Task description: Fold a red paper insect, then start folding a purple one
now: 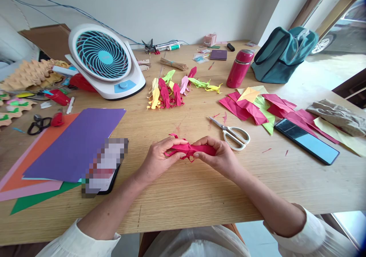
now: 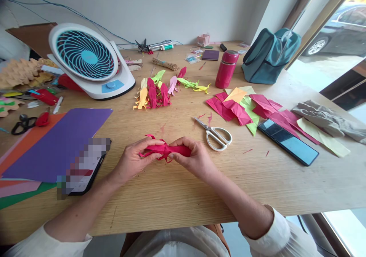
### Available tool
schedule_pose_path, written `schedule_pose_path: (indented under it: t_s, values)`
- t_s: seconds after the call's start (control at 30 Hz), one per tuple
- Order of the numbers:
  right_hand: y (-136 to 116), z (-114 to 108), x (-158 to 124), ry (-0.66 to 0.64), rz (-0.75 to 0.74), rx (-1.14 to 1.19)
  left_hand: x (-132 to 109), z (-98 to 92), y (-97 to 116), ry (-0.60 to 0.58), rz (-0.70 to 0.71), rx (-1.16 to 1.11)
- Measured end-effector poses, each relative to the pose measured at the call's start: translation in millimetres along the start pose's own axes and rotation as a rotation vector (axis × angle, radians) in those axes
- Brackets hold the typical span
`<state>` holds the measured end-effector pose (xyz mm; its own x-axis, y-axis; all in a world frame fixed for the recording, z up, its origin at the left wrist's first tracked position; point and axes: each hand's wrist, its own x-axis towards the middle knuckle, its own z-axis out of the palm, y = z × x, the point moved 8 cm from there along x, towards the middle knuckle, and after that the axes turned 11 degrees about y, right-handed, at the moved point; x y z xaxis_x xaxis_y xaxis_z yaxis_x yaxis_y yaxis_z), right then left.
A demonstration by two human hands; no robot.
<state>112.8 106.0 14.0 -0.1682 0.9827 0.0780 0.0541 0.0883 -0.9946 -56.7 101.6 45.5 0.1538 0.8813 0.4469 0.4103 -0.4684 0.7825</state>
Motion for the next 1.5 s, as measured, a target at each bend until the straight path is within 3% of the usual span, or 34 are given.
schedule_pose_path:
  t_s: [0.2, 0.4, 0.67, 1.03, 1.5]
  values:
    - [9.3, 7.1, -0.9, -0.061, 0.134, 0.146, 1.5, 0.9, 5.7, -0.016, 0.067, 0.000]
    - [-0.5, -2.5, 1.5, 0.009, 0.096, 0.113, 2.2, -1.1, 2.5, 0.032, 0.021, -0.008]
    - [7.7, 4.1, 1.7, -0.024, 0.147, 0.177, -0.4, 2.3, 1.7, 0.023, 0.026, -0.027]
    - [20.8, -10.0, 8.3, 0.127, 0.292, 0.342, -3.6, 4.5, -26.5, 0.073, -0.254, -0.166]
    - [27.5, -3.7, 9.1, 0.114, 0.331, 0.453, -8.9, 7.8, -29.1, 0.113, -0.301, -0.198]
